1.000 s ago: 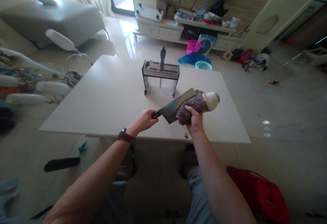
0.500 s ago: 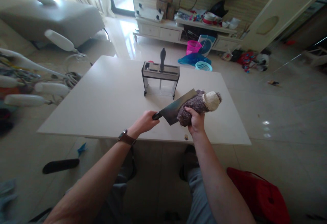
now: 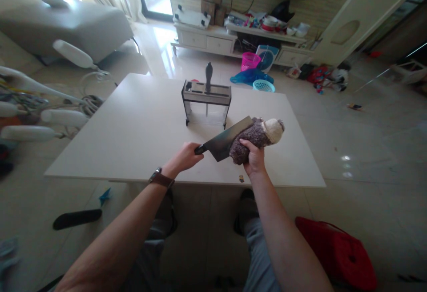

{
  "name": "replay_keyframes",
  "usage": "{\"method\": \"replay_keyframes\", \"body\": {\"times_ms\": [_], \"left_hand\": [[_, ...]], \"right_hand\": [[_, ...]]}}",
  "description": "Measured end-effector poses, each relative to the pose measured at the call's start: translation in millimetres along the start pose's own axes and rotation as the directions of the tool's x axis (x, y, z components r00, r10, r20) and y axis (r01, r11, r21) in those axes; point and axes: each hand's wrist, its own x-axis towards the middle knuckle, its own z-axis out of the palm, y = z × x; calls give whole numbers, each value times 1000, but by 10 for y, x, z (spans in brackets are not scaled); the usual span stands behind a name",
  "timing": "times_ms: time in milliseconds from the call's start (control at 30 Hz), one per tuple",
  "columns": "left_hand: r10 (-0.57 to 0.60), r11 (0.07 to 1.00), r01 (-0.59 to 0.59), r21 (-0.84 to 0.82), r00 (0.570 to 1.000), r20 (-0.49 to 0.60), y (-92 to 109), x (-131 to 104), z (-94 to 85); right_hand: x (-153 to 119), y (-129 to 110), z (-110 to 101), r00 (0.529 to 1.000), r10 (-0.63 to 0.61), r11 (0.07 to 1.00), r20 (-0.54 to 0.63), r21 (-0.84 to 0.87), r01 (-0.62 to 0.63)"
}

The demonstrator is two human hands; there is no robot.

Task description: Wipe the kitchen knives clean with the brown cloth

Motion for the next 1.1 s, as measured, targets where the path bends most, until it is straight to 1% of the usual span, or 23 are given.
{"method": "replay_keyframes", "body": {"times_ms": [67,133,233,333,433,533,633,700,867,933,1100], "left_hand": [[2,1000,-2,-2,1000,29,42,4,17],[0,1000,1,-4,999,54,61,8,28],[-8,1000,8,-4,998,64,59,9,36],[-7,1000,7,7,998,67,49,1,13],[-2,1000,0,29,998,64,26,-14,-64],[-9,998,6,56,999,47,-42,-34,-162],[-17,997,15,69,999,29,-133,-55,-218],[-11,998,9,67,999,31,-170,-62,-222],[-10,998,7,63,998,57,-140,-41,-185],[-6,998,2,59,998,56,-112,-31,-165],[-8,996,4,88,999,47,-62,-26,-122]], "right_hand": [[8,-30,21,999,-9,997,-48,78,13],[30,-55,19,993,-38,991,-108,122,52],[69,-73,-13,987,-51,990,-150,122,69],[79,-75,-39,988,-69,993,-138,87,82],[50,-73,-28,984,-107,992,-142,58,116],[1,-61,7,985,-120,992,-126,14,122],[-31,-40,30,983,-159,987,-89,-25,157],[-31,-34,30,980,-173,985,-93,-15,172],[38,-80,-1,969,-142,984,-202,78,161],[68,-104,-5,971,-131,983,-203,100,153],[90,-101,11,983,-79,987,-163,128,101]]}}
